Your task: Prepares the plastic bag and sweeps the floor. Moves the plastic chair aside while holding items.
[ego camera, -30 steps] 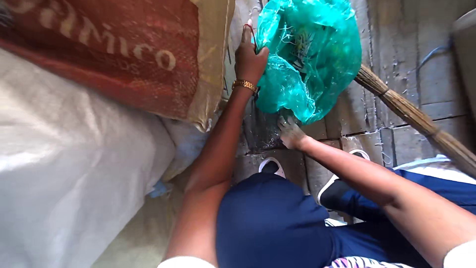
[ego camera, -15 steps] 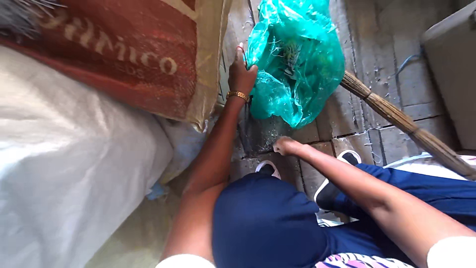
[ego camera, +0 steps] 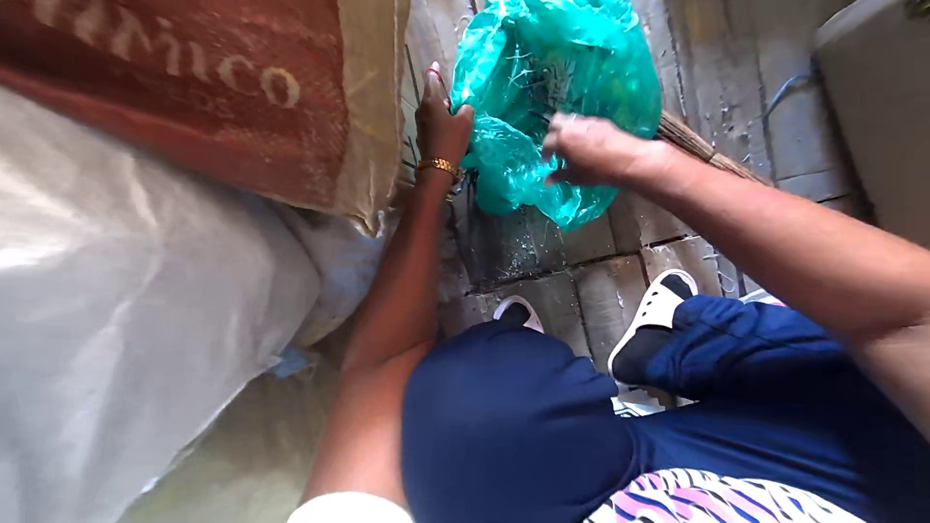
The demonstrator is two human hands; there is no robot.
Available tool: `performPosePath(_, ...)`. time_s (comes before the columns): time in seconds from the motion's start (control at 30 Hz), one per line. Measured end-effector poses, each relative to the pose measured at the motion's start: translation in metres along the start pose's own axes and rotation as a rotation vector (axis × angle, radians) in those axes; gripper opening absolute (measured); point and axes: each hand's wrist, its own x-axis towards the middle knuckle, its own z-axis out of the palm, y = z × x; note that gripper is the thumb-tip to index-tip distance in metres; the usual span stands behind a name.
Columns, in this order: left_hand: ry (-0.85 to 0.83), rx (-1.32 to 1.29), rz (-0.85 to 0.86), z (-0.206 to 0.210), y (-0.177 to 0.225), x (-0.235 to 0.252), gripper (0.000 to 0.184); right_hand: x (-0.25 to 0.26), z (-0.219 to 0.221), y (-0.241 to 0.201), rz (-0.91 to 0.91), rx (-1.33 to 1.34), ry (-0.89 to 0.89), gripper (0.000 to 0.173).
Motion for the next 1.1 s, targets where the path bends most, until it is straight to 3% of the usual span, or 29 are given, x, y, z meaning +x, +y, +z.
performPosePath(0.07, -0.003, 0.003, -0.003, 0.0, 0.001, -0.001, 0.072, -0.019, 0.038, -0.014, -0.182, 0.02, -0.282, 0.025)
performPosePath(0.1, -0.007, 0.005, -0.005, 0.0, 0.002, -0.001, 0.072, -0.027, 0.061, -0.014, -0.266, -0.008, -0.401, 0.025)
performPosePath(0.17, -0.014, 0.011, -0.007, 0.0, 0.004, -0.001, 0.072, -0.038, 0.108, 0.0, -0.42, -0.159, -0.54, 0.045)
performPosePath(0.27, -0.023, 0.019, -0.001, 0.0, 0.002, -0.001, 0.072, -0.041, 0.145, 0.023, -0.432, -0.315, -0.701, 0.065)
performPosePath(0.4, -0.021, 0.027, -0.004, 0.001, -0.002, -0.001, 0.073, -0.035, 0.176, 0.043, -0.427, -0.324, -0.692, 0.062)
performPosePath(0.53, -0.017, 0.025, -0.011, 0.002, 0.0, -0.001, 0.072, -0.031, 0.168, 0.032, -0.4, -0.293, -0.721, 0.061)
performPosePath(0.67, -0.022, 0.042, -0.008, 0.001, 0.003, -0.004, 0.072, -0.034, 0.183, 0.056, -0.444, -0.215, -0.616, 0.036)
performPosePath(0.87, -0.003, 0.049, -0.008, -0.001, -0.003, -0.004, 0.07, -0.033, 0.186, 0.059, -0.493, -0.218, -0.619, 0.04)
performPosePath(1.1, -0.009, 0.04, -0.006, 0.003, -0.001, -0.004, 0.071, -0.033, 0.21, 0.071, -0.677, -0.18, -0.379, 0.02)
